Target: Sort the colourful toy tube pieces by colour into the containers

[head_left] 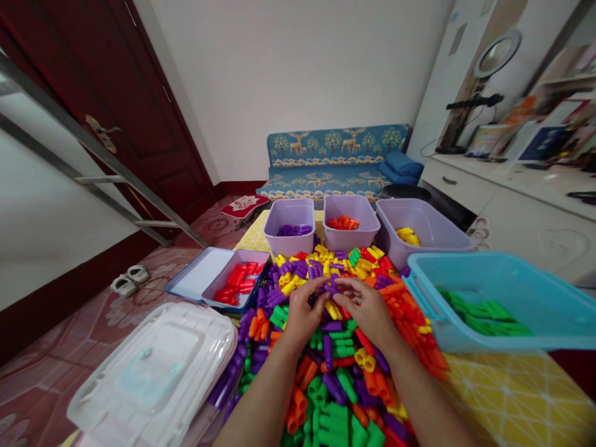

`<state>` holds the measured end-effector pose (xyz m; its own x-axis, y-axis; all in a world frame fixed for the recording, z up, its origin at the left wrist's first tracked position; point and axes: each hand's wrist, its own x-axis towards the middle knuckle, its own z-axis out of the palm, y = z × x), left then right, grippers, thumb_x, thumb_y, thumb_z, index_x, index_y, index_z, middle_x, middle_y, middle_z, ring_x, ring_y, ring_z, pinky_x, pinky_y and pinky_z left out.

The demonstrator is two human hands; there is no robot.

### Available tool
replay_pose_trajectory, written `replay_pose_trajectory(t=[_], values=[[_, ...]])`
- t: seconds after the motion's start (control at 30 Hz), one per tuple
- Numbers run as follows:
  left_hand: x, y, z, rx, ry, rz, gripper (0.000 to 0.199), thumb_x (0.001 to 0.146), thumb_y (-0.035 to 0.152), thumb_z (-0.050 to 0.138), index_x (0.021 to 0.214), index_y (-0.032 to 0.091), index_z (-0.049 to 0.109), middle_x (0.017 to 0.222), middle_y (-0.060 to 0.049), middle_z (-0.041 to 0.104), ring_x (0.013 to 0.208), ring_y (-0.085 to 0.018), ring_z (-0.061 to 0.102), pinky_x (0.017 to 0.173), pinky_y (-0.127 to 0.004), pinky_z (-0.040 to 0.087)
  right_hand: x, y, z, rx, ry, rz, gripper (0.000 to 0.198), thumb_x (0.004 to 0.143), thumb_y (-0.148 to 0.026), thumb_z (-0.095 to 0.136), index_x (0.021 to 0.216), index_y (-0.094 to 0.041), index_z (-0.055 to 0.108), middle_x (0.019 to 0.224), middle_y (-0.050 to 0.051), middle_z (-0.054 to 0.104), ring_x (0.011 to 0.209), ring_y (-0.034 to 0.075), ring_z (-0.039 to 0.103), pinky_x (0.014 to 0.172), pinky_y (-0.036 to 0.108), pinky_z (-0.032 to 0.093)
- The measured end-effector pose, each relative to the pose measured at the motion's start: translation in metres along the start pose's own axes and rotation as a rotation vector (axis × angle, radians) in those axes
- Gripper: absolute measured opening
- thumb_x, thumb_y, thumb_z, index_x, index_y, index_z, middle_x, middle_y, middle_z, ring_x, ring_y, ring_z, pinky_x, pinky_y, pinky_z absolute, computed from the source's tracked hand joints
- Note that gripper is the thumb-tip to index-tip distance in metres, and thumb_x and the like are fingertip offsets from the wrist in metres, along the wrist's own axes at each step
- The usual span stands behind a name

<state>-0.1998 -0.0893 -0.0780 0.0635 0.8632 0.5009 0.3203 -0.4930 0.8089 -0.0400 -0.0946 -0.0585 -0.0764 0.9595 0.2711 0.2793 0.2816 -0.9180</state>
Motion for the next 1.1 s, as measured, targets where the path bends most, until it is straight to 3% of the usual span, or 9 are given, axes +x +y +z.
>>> replay_pose_trajectory(t=[0.17, 0.4, 0.5, 0.63, 0.73, 0.87, 1.03, 1.1], values=[[0.001, 0.000, 0.000, -0.038, 0.029, -0.048, 0.025, 0.083, 0.022, 0.065, 0.107, 0.017, 0.069, 0.096, -0.006, 0.074, 0.085, -0.018, 0.068, 0.078, -0.030, 0.054, 0.000, 0.002, -0.002, -0.021, 0.054, -0.073, 0.018, 0.082, -0.032, 0.063, 0.093, -0.020, 0.071, 0.099, 0.007, 0.071, 0.096, 0.021, 0.066, 0.081, 0.034, 0.054], [0.001, 0.000, 0.001, -0.080, 0.024, -0.079, 0.021, 0.088, 0.025, 0.060, 0.106, 0.018, 0.068, 0.098, -0.006, 0.073, 0.088, -0.018, 0.069, 0.080, -0.031, 0.055, 0.002, 0.002, -0.006, 0.134, 0.187, 0.082, 0.034, 0.081, -0.043, 0.062, 0.102, -0.016, 0.066, 0.089, 0.008, 0.073, 0.075, 0.020, 0.069, 0.069, 0.033, 0.056], [0.002, 0.002, -0.001, 0.017, 0.068, 0.020, 0.017, 0.090, 0.021, 0.057, 0.102, 0.019, 0.069, 0.099, -0.006, 0.071, 0.092, -0.018, 0.066, 0.083, -0.031, 0.053, 0.003, 0.001, -0.008, 0.150, 0.132, 0.095, 0.034, 0.078, -0.039, 0.064, 0.103, -0.016, 0.065, 0.091, 0.007, 0.072, 0.074, 0.019, 0.069, 0.067, 0.031, 0.057], [0.003, 0.001, -0.005, 0.196, 0.247, 0.146, 0.020, 0.090, 0.015, 0.051, 0.098, 0.020, 0.069, 0.102, -0.007, 0.067, 0.100, -0.019, 0.061, 0.091, -0.036, 0.049, 0.002, -0.006, -0.014, 0.017, 0.007, 0.099, 0.027, 0.077, -0.036, 0.063, 0.096, -0.018, 0.070, 0.088, 0.006, 0.074, 0.070, 0.018, 0.068, 0.063, 0.031, 0.056], [0.004, -0.002, -0.007, 0.303, 0.310, 0.136, 0.021, 0.089, 0.012, 0.051, 0.099, 0.021, 0.068, 0.105, -0.007, 0.065, 0.104, -0.021, 0.059, 0.093, -0.039, 0.046, 0.010, -0.017, -0.022, -0.067, -0.066, 0.076, 0.023, 0.077, -0.032, 0.062, 0.093, -0.018, 0.073, 0.088, 0.006, 0.075, 0.074, 0.020, 0.069, 0.067, 0.033, 0.057], [0.003, -0.006, -0.005, 0.349, 0.276, 0.096, 0.023, 0.088, 0.012, 0.053, 0.103, 0.020, 0.066, 0.110, -0.009, 0.063, 0.107, -0.022, 0.058, 0.094, -0.040, 0.047, 0.041, -0.040, -0.027, -0.076, -0.153, -0.002, 0.016, 0.074, -0.027, 0.065, 0.085, -0.019, 0.074, 0.086, 0.006, 0.075, 0.084, 0.024, 0.070, 0.079, 0.039, 0.057], [0.002, -0.008, -0.003, 0.381, 0.246, 0.071, 0.026, 0.087, 0.012, 0.052, 0.109, 0.018, 0.064, 0.117, -0.012, 0.062, 0.113, -0.024, 0.057, 0.097, -0.043, 0.047, 0.077, -0.063, -0.014, 0.355, 0.066, -0.131, 0.049, 0.073, -0.032, 0.069, 0.120, -0.022, 0.060, 0.123, 0.010, 0.064, 0.102, 0.023, 0.068, 0.087, 0.039, 0.056], [0.001, -0.009, -0.003, 0.413, 0.227, 0.055, 0.030, 0.087, 0.013, 0.052, 0.114, 0.018, 0.062, 0.121, -0.013, 0.061, 0.116, -0.026, 0.056, 0.099, -0.046, 0.046, 0.076, -0.060, -0.008, 0.322, 0.109, -0.171, 0.049, 0.075, -0.033, 0.068, 0.121, -0.021, 0.058, 0.125, 0.011, 0.062, 0.108, 0.023, 0.066, 0.089, 0.039, 0.055]])
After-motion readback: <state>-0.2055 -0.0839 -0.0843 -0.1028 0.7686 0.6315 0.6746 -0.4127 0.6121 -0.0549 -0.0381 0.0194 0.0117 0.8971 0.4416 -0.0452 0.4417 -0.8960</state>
